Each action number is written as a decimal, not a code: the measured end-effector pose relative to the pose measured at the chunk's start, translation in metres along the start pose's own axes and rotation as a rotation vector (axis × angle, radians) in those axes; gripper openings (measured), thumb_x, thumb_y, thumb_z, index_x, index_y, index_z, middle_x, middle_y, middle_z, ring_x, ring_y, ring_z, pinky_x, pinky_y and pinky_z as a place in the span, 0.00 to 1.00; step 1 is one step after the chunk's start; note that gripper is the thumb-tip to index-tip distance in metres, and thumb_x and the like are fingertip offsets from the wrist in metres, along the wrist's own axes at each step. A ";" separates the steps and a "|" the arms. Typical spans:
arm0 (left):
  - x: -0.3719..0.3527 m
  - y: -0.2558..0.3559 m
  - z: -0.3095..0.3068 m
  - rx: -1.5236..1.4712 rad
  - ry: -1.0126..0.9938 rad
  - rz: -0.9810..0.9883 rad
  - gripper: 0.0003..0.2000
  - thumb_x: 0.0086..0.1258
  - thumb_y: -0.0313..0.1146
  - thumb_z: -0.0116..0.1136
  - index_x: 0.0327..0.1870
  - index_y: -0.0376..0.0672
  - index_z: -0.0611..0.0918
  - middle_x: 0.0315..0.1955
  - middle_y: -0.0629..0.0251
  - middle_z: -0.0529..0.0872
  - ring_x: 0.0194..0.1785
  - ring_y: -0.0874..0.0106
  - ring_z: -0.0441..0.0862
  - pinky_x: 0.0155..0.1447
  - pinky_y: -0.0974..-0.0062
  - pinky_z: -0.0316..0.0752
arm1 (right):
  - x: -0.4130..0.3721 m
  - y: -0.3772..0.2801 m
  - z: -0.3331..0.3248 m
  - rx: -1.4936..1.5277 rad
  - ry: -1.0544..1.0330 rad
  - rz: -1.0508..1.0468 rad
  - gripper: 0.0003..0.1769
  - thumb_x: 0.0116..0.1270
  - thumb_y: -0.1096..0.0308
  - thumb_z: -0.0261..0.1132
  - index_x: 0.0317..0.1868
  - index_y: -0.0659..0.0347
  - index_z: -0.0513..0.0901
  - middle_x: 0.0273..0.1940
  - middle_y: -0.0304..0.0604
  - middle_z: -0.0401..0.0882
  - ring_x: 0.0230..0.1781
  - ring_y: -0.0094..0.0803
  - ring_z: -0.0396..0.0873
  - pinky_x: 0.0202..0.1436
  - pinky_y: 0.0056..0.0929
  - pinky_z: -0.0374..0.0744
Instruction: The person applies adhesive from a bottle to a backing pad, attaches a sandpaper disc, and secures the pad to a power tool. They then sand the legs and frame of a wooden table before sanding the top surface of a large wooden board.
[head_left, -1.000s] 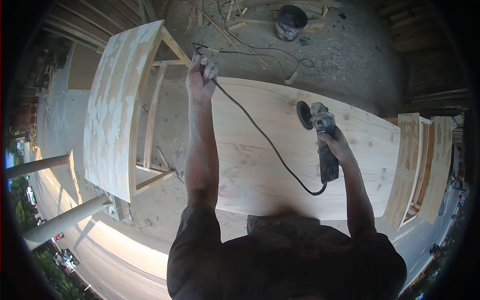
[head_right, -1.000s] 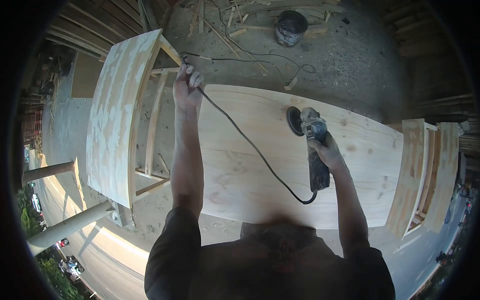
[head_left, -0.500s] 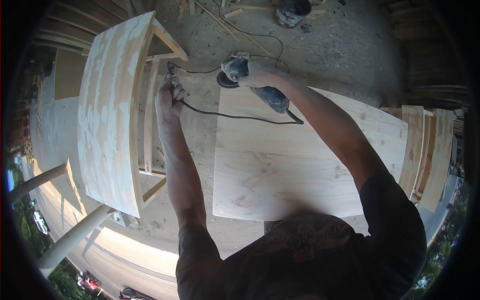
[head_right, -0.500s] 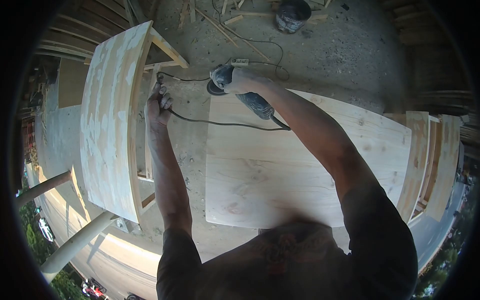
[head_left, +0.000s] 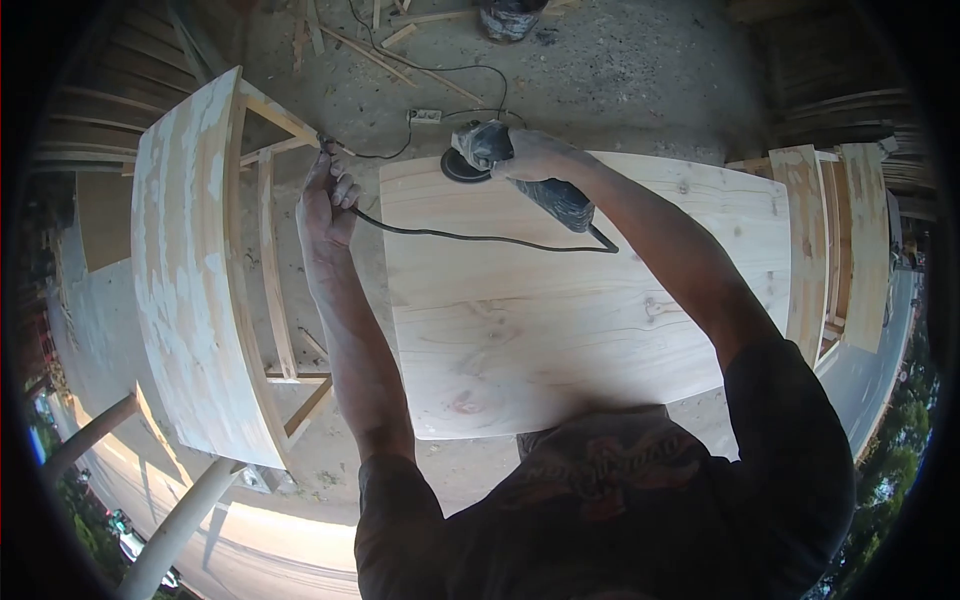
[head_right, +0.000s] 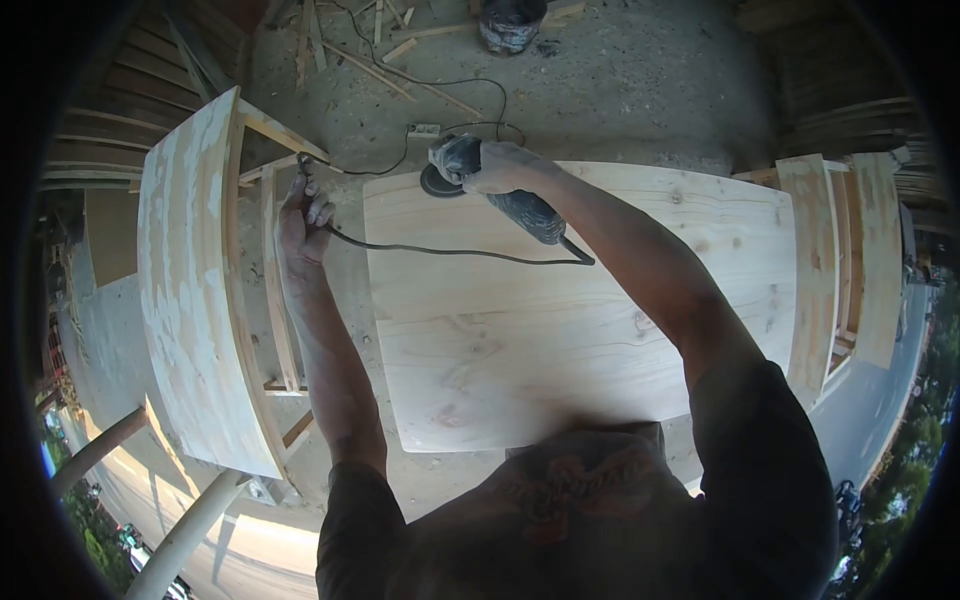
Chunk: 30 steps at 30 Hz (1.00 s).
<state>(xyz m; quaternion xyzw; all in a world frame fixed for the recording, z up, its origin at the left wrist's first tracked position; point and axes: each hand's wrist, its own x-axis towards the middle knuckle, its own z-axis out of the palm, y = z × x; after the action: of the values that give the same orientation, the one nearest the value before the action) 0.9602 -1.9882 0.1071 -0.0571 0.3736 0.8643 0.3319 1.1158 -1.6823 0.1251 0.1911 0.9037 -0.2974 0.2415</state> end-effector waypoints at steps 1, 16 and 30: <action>0.002 -0.006 0.006 0.018 -0.016 -0.008 0.10 0.84 0.33 0.55 0.58 0.41 0.82 0.30 0.73 0.78 0.21 0.84 0.63 0.27 0.82 0.58 | -0.004 0.011 -0.003 0.005 0.008 0.007 0.33 0.55 0.48 0.72 0.50 0.70 0.87 0.48 0.62 0.89 0.53 0.51 0.88 0.55 0.45 0.84; 0.000 -0.161 0.157 0.063 -0.137 -0.160 0.08 0.83 0.31 0.55 0.57 0.46 0.82 0.34 0.73 0.78 0.25 0.81 0.68 0.32 0.80 0.63 | -0.091 0.217 -0.048 -0.049 0.120 0.126 0.38 0.58 0.47 0.74 0.60 0.70 0.80 0.50 0.63 0.88 0.54 0.57 0.87 0.58 0.48 0.83; -0.016 -0.362 0.329 0.113 -0.176 -0.218 0.11 0.80 0.26 0.57 0.59 0.43 0.80 0.35 0.66 0.82 0.24 0.77 0.72 0.31 0.77 0.66 | -0.208 0.441 -0.122 0.052 0.217 0.304 0.33 0.54 0.52 0.74 0.55 0.68 0.86 0.51 0.63 0.88 0.53 0.53 0.88 0.58 0.45 0.84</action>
<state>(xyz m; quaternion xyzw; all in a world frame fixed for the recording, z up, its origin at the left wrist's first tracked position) 1.2444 -1.5907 0.1274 -0.0025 0.3826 0.8024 0.4580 1.4608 -1.3163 0.1292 0.3626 0.8771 -0.2585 0.1800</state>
